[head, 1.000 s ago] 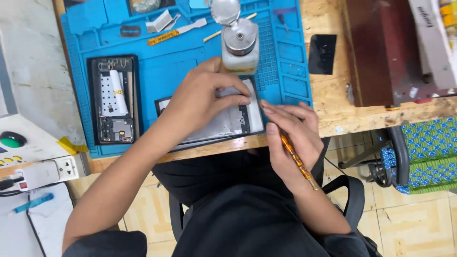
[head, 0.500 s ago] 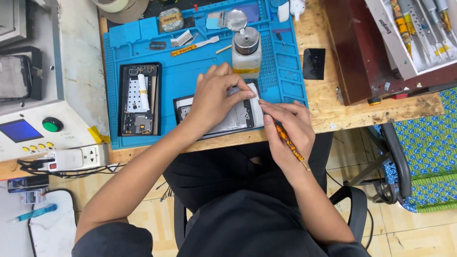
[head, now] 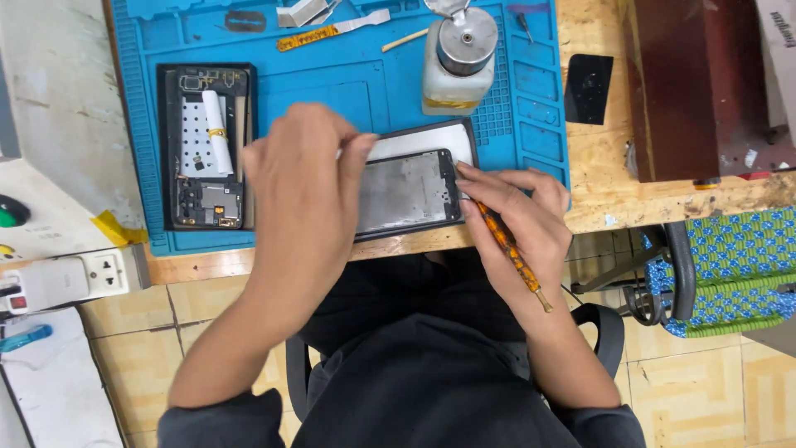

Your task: Cleaning adhesive residue from the frame of a mobile phone screen using a precision tool.

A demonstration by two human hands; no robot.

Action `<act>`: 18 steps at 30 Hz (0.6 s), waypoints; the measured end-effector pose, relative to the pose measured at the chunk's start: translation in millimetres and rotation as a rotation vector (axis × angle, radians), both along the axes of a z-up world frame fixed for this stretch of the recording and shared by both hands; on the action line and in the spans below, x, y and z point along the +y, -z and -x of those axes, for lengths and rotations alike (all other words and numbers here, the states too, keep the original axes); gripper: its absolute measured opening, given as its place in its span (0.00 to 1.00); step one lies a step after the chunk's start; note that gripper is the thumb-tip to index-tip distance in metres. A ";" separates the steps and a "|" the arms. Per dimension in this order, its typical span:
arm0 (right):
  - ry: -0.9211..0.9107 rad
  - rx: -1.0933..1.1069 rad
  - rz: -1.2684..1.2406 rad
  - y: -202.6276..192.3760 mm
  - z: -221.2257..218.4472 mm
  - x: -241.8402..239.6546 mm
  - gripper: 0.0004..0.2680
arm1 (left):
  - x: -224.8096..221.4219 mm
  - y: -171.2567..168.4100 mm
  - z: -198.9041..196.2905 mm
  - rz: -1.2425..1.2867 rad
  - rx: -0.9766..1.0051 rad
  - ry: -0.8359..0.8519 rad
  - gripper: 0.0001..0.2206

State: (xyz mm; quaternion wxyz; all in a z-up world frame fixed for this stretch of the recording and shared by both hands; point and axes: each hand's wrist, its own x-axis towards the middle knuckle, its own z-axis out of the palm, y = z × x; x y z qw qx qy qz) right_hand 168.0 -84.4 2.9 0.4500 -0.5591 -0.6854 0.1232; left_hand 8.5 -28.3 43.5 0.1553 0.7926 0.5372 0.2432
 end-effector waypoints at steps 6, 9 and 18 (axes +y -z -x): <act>-0.011 -0.184 0.084 -2.6 7.9 13.9 0.04 | -6.2 18.5 19.2 0.013 -0.083 0.078 0.06; 0.016 -0.274 0.056 2.5 11.8 19.4 0.03 | 1.1 32.4 15.9 0.033 -0.112 0.285 0.15; 0.011 -0.291 0.204 4.3 13.1 40.0 0.03 | 17.7 46.7 14.9 0.052 -0.036 0.356 0.16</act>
